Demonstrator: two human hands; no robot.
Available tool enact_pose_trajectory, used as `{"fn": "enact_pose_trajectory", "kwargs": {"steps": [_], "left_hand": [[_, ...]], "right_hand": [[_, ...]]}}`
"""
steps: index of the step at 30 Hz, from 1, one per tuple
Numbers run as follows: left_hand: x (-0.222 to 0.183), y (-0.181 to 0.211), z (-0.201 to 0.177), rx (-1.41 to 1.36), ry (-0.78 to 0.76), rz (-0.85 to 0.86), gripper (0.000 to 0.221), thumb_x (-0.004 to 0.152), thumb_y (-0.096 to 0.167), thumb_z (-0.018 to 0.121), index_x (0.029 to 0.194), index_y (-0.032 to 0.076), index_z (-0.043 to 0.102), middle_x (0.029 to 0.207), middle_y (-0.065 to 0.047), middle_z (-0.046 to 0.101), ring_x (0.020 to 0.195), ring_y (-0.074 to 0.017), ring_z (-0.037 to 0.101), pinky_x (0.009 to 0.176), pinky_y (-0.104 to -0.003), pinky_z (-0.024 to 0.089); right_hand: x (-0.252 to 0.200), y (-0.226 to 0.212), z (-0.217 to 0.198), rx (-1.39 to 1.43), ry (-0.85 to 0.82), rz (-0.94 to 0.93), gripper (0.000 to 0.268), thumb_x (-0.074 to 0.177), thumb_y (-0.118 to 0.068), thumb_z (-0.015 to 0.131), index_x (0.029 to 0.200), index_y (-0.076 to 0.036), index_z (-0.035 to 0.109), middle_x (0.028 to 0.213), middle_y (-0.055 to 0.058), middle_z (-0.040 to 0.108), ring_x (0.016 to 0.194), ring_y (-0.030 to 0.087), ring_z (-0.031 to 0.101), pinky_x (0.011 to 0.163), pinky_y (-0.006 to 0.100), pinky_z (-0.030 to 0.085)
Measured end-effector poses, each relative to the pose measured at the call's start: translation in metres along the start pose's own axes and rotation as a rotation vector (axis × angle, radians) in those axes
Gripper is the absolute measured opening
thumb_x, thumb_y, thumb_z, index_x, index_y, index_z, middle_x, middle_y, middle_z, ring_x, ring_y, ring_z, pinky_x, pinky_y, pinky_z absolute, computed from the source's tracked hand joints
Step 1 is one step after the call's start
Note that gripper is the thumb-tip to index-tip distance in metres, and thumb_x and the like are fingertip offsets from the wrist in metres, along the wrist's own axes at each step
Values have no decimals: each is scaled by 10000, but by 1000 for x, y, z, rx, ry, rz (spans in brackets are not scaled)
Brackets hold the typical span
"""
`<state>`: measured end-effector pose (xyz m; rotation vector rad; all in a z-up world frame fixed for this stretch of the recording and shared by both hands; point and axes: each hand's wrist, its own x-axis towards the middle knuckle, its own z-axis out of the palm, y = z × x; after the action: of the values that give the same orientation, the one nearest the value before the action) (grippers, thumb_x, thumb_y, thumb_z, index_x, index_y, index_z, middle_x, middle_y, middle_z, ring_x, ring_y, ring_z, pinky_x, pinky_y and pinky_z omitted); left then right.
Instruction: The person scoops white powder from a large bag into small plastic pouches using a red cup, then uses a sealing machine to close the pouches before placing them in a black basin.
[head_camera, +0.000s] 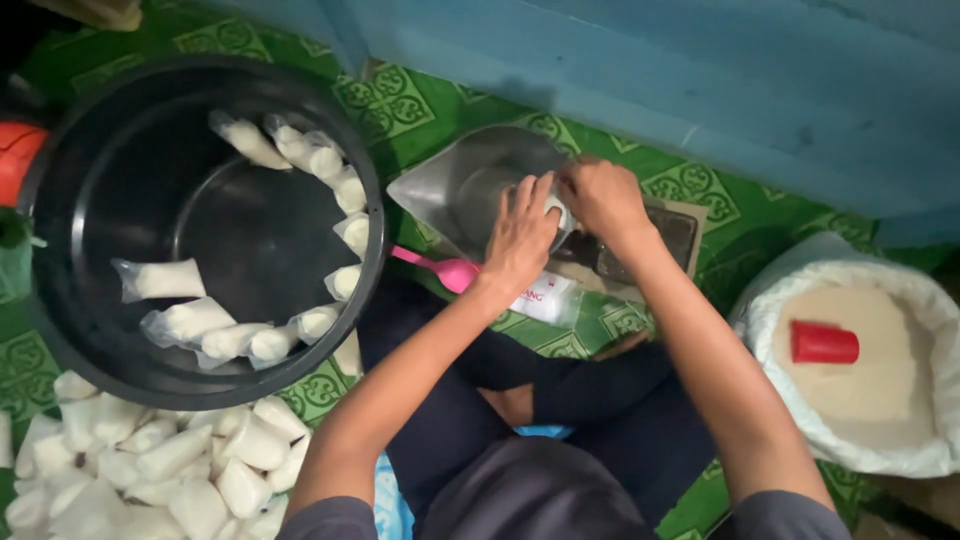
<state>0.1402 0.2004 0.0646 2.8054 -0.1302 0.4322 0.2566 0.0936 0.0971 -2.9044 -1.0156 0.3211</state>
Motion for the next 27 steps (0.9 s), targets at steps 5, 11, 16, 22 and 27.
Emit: {"fn": "enact_pose_trajectory", "kwargs": {"steps": [5, 11, 16, 22, 27], "left_hand": [[0, -3, 0, -33, 8, -18, 200, 722, 7, 740, 895, 45, 646, 1317, -176, 488, 1257, -364, 451, 915, -538, 457], [-2, -15, 13, -86, 51, -27, 160, 745, 3, 694, 890, 30, 632, 1255, -159, 498, 1067, -351, 530, 763, -461, 482], [-4, -25, 8, -125, 37, -36, 174, 747, -8, 693, 908, 18, 631, 1190, -143, 491, 964, -368, 549, 698, -458, 465], [-8, -41, -25, -171, 29, -43, 92, 805, 65, 688, 857, 43, 616, 1066, -90, 484, 910, -350, 550, 676, -445, 453], [-11, -64, -106, -111, 114, -37, 118, 812, 126, 711, 825, 100, 596, 1020, -24, 476, 901, -315, 544, 688, -444, 459]], "right_hand": [[6, 7, 14, -121, 0, -9, 295, 903, -340, 575, 960, -111, 751, 816, 152, 739, 822, 384, 727, 686, 515, 579], [4, 18, 26, -175, 47, -103, 253, 899, -191, 527, 1093, -142, 681, 947, 105, 733, 807, 367, 733, 667, 500, 586], [-2, 11, 16, -210, 81, -186, 236, 883, -122, 524, 1076, -115, 660, 965, 103, 710, 791, 391, 725, 662, 503, 579], [-5, -1, -6, -227, 139, -94, 157, 849, -203, 602, 939, -149, 718, 759, 83, 721, 730, 351, 734, 611, 472, 584], [-35, -47, -81, 145, 136, -131, 161, 833, -257, 663, 874, -115, 726, 727, 168, 697, 757, 450, 686, 639, 568, 531]]}}
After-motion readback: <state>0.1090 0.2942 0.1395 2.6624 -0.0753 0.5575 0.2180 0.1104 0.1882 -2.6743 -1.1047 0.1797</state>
